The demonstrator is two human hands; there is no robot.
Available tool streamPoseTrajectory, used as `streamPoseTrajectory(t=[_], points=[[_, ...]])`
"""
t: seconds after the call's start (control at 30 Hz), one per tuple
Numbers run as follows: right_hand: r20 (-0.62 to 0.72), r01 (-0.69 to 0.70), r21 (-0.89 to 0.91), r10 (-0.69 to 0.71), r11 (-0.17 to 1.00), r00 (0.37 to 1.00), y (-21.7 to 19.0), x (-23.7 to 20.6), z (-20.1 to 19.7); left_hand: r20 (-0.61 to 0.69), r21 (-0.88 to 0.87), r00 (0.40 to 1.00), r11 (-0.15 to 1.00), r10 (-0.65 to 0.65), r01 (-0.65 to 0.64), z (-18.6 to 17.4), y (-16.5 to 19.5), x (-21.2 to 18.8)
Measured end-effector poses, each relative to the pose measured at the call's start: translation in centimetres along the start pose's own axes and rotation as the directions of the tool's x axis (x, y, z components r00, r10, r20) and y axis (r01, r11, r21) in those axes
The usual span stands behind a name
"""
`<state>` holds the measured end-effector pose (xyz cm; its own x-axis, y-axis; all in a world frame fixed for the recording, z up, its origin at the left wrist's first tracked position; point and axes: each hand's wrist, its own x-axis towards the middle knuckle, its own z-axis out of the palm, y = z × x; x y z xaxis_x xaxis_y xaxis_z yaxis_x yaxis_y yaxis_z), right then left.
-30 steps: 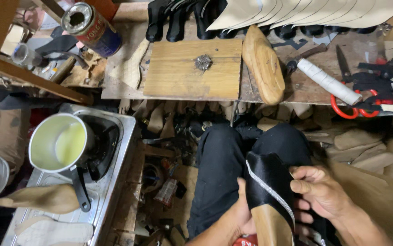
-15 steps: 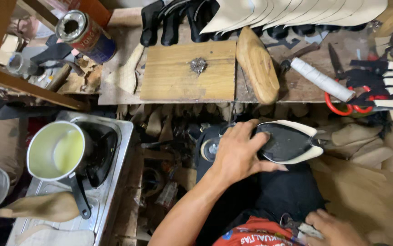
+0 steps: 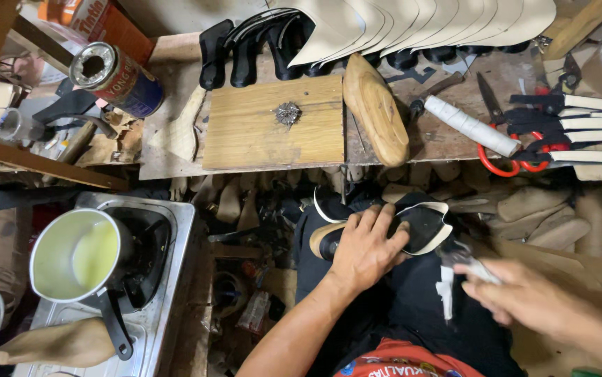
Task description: The person works on a black high-heeled shoe placed on a wooden shoe last. They apply glue to the shoe's sole edge, press the sole to the last, and use a hammer to drive nails into the heel area. The person repeatedly adjusts the shoe and uses a small tool to press the sole edge.
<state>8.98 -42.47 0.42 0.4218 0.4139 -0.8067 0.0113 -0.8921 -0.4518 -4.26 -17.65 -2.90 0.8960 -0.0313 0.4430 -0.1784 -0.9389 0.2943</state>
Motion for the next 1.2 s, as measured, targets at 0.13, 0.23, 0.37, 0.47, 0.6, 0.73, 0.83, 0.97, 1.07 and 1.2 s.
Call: streamPoseTrajectory(t=[0.13,0.23,0.37,0.47,0.6,0.73,0.83,0.97,1.07,1.2], points=[[0.198,-0.011,0.208,-0.031,0.978,0.98,-4.4,2.5,-2.5,-0.048,0.025,0.999,1.0,0.017,-0.016,-0.2,0.4,-0.7],[0.243,0.017,0.085,-0.037,0.996,0.969,-6.7,3.7,-3.2,-0.091,0.09,0.995,0.996,0.033,-0.025,-0.1,0.5,-1.3],[0.232,-0.017,-0.139,0.05,0.99,0.971,-9.5,4.1,-4.3,-0.13,0.146,0.989,0.988,0.068,-0.049,-0.2,0.4,-1.8],[0.275,-0.09,-0.232,0.154,0.969,0.949,-12.0,3.6,-5.1,-0.17,0.17,0.982,0.984,0.078,-0.049,-0.3,0.5,-2.1],[0.278,-0.124,-0.369,0.236,0.921,0.931,-15.2,3.1,-5.5,-0.164,0.22,0.982,0.974,0.094,-0.057,-0.3,0.7,-2.5],[0.263,-0.101,-0.52,0.272,0.848,0.926,-17.4,3.3,-5.5,-0.194,0.272,0.974,0.96,0.117,-0.062,0.0,0.9,-2.8],[0.329,-0.077,-0.56,0.306,0.825,0.893,-18.4,4.1,-5.6,-0.195,0.302,0.973,0.951,0.125,-0.062,0.2,1.0,-3.0],[0.369,-0.121,-0.574,0.388,0.81,0.845,-18.3,4.9,-6.0,-0.185,0.3,0.975,0.952,0.123,-0.063,0.2,1.0,-3.2],[0.318,-0.048,-0.5,0.235,0.865,0.919,-16.5,4.9,-6.0,-0.185,0.282,0.977,0.958,0.108,-0.053,0.1,0.9,-3.3],[0.175,0.009,-0.441,0.076,0.897,0.982,-13.3,4.0,-4.6,-0.189,0.238,0.98,0.971,0.065,-0.019,-0.3,0.6,-3.2]])
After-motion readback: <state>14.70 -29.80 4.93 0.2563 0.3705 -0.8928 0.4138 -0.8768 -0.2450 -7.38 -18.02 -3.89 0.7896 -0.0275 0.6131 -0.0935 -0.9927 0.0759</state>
